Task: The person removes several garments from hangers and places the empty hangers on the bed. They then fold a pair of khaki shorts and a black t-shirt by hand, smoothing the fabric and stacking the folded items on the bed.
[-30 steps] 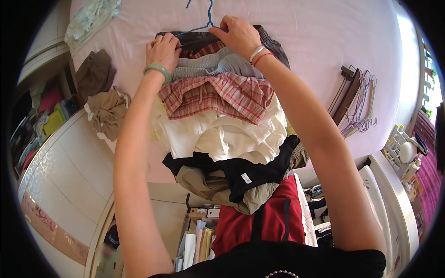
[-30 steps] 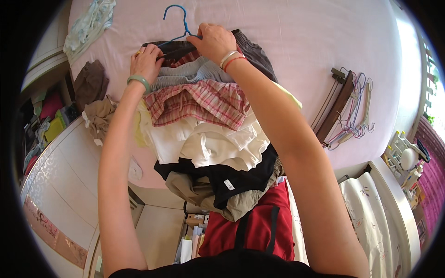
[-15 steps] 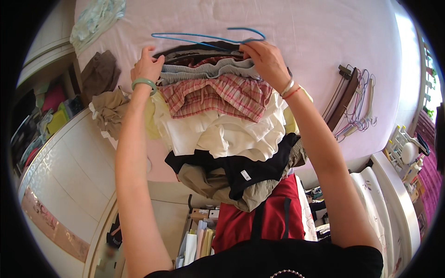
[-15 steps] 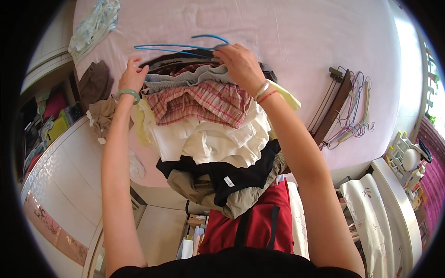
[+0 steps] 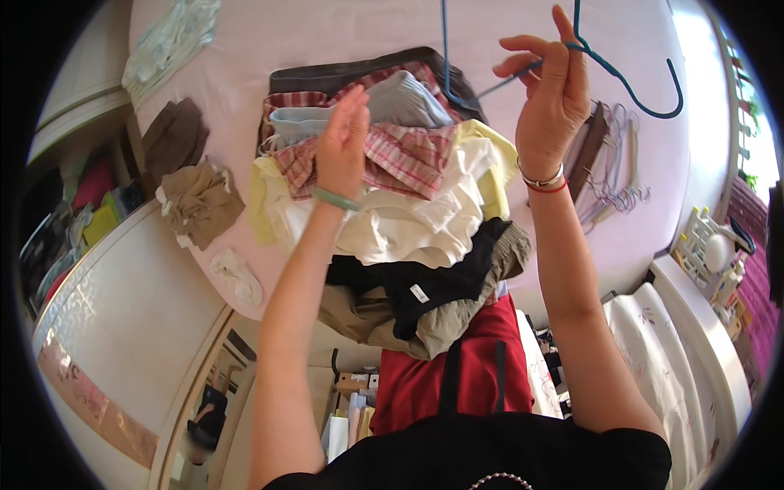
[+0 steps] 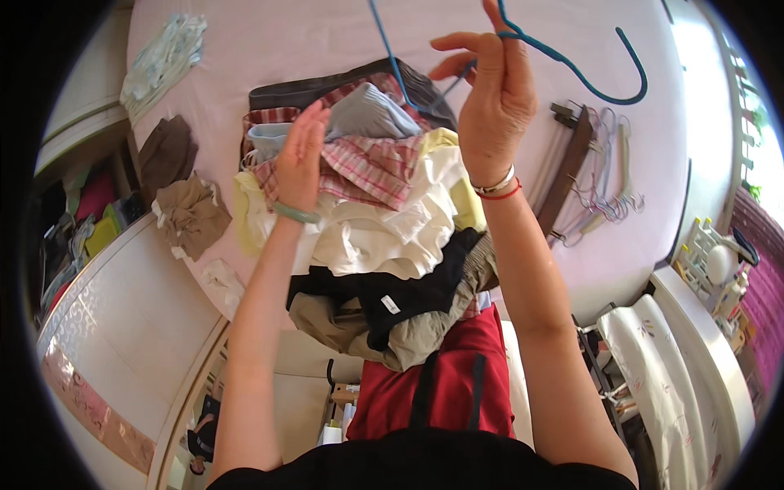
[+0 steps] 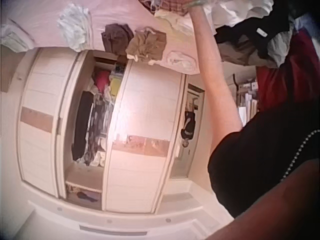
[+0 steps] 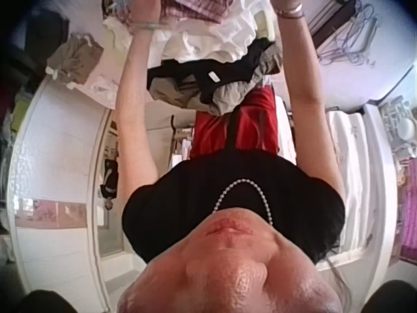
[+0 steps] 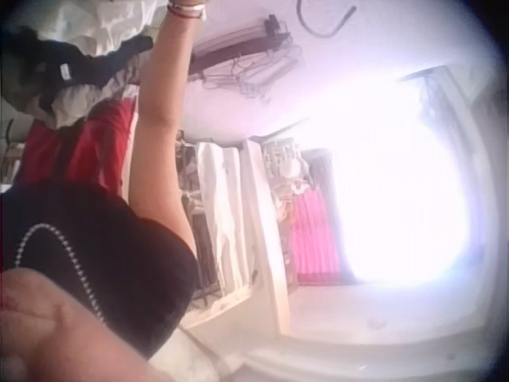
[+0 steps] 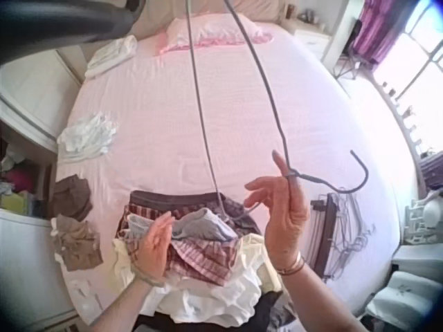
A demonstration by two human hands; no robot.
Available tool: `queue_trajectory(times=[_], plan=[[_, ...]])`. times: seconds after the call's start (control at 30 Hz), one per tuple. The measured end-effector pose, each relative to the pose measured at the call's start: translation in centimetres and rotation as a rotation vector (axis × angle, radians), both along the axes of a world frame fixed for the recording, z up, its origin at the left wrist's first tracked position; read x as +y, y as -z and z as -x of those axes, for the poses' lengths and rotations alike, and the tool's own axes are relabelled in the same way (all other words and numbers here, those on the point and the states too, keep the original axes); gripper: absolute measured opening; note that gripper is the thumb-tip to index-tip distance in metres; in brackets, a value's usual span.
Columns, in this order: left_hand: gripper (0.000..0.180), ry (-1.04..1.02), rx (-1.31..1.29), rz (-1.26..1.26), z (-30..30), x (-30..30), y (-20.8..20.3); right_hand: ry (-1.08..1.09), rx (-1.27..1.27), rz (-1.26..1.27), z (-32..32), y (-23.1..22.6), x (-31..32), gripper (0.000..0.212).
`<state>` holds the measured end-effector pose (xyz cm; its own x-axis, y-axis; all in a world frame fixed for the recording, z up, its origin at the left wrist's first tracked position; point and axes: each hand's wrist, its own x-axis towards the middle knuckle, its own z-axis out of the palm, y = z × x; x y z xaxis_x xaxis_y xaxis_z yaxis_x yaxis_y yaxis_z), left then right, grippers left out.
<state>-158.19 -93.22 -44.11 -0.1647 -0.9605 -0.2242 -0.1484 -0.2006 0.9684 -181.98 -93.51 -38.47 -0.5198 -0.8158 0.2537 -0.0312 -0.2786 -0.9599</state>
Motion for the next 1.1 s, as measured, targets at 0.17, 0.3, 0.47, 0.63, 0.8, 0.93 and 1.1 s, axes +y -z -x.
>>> queue_trajectory(times=[0.17, 0.3, 0.47, 0.63, 0.8, 0.93, 1.1], plan=[[0.038, 0.116, 0.171, -0.115, 9.1, 8.2, -0.6, 0.193, 0.008, -0.401, 5.4, 0.4, 8.6, 0.031], [0.037, 0.256, 0.170, -0.241, 15.4, 14.4, -1.4, 0.305, -0.170, -0.581, 10.3, 4.5, 17.8, 0.030], [0.040, 0.416, 0.134, -0.349, 21.1, 20.0, -0.3, 0.330, -0.467, -0.615, 14.9, 8.3, 25.0, 0.032], [0.042, 0.419, 0.096, -0.364, 26.0, 23.4, 0.8, 0.252, -0.595, -0.454, 17.3, 9.7, 27.6, 0.034], [0.057, 0.399, -0.135, -0.003, 30.4, 25.8, 2.4, 0.100, -0.685, -0.419, 18.6, 8.4, 28.2, 0.036], [0.058, 0.322, -0.195, -0.062, 33.1, 27.3, 3.3, 0.026, -0.803, -0.420, 18.8, 9.5, 27.9, 0.034], [0.048, 0.291, -0.459, 0.008, 31.7, 27.0, 9.2, -0.118, -0.557, -0.713, 19.7, 14.1, 29.2, 0.039]])
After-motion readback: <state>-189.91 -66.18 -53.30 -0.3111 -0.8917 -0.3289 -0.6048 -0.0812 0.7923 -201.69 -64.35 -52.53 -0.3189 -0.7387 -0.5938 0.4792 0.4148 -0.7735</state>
